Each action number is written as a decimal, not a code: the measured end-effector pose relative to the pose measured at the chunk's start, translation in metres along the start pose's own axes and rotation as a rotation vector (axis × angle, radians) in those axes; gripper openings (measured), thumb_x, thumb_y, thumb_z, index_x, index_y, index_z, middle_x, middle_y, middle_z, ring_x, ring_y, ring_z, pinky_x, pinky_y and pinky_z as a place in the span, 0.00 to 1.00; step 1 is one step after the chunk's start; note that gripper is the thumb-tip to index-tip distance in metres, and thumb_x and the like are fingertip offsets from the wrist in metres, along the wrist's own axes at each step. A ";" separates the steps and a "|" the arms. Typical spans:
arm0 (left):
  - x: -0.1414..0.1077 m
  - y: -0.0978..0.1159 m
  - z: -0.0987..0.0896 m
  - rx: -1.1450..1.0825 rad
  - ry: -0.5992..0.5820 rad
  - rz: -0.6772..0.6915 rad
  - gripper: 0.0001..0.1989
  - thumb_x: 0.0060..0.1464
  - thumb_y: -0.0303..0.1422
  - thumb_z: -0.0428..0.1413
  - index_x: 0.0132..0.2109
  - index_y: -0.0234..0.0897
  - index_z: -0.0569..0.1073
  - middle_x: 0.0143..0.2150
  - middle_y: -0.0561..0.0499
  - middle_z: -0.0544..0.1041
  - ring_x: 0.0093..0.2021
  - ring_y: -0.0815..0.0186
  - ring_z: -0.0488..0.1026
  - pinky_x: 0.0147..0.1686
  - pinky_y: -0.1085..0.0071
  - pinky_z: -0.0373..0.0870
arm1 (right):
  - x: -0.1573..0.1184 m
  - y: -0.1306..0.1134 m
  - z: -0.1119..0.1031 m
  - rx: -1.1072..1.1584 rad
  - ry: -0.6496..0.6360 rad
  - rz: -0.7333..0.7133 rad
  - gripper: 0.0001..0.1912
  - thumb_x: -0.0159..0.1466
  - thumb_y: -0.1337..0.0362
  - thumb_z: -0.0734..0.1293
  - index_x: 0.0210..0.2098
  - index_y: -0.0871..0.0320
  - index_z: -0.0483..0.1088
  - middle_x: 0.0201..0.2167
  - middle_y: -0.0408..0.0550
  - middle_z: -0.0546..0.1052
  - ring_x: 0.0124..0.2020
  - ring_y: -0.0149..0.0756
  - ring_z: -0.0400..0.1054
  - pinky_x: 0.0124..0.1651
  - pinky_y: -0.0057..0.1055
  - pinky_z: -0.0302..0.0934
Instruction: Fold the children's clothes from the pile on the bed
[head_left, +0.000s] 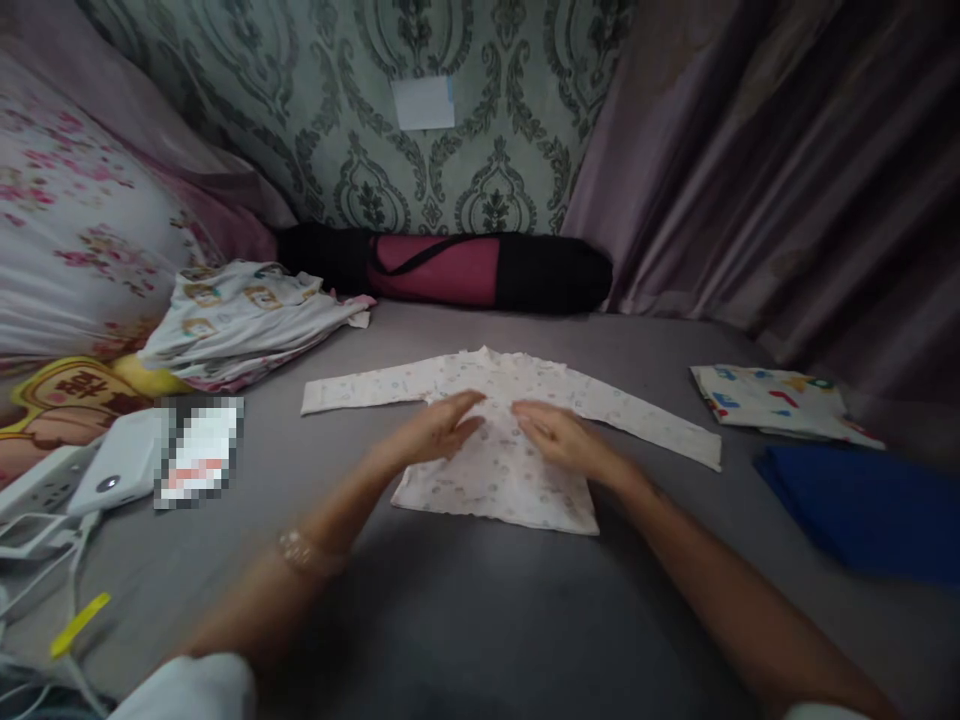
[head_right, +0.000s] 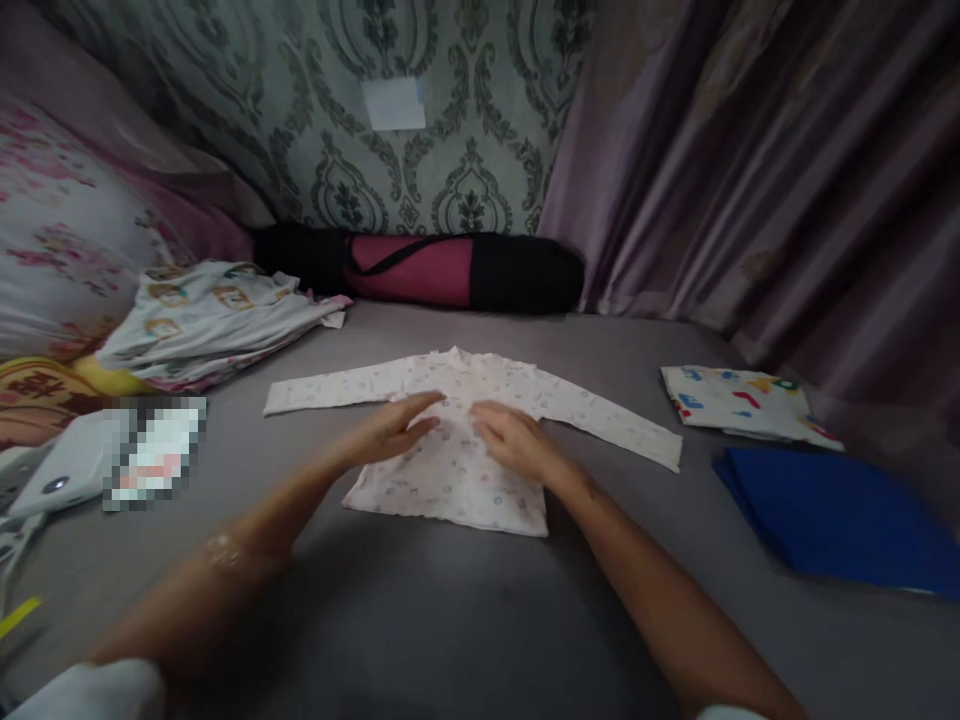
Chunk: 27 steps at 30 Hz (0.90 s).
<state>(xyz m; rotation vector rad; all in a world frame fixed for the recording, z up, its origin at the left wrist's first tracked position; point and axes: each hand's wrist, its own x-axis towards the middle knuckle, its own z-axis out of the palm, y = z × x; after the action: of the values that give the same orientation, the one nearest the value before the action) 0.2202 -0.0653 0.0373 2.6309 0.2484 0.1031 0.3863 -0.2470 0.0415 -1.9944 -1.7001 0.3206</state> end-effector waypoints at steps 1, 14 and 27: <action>0.017 -0.011 0.006 0.115 0.052 -0.026 0.26 0.67 0.39 0.42 0.66 0.29 0.59 0.68 0.40 0.61 0.67 0.61 0.59 0.66 0.66 0.56 | 0.017 0.012 0.005 -0.087 0.041 0.053 0.23 0.70 0.61 0.54 0.59 0.58 0.68 0.60 0.53 0.70 0.62 0.41 0.62 0.66 0.40 0.53; 0.076 -0.054 0.044 0.335 0.145 -0.250 0.33 0.65 0.47 0.32 0.68 0.31 0.56 0.71 0.39 0.54 0.71 0.49 0.48 0.68 0.51 0.46 | 0.067 0.064 0.038 -0.313 -0.062 0.240 0.36 0.72 0.50 0.45 0.69 0.72 0.46 0.71 0.61 0.44 0.72 0.49 0.36 0.69 0.55 0.33; 0.074 -0.059 0.040 0.346 0.117 -0.320 0.35 0.64 0.52 0.29 0.68 0.36 0.52 0.72 0.45 0.52 0.71 0.50 0.46 0.68 0.51 0.45 | 0.059 0.075 0.032 -0.348 0.019 0.307 0.35 0.71 0.53 0.46 0.69 0.71 0.48 0.70 0.61 0.49 0.71 0.50 0.41 0.70 0.55 0.34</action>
<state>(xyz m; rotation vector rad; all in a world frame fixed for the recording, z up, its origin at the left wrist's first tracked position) 0.2880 -0.0186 -0.0240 2.8857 0.7858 0.1146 0.4468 -0.1900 -0.0157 -2.5109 -1.5158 0.1117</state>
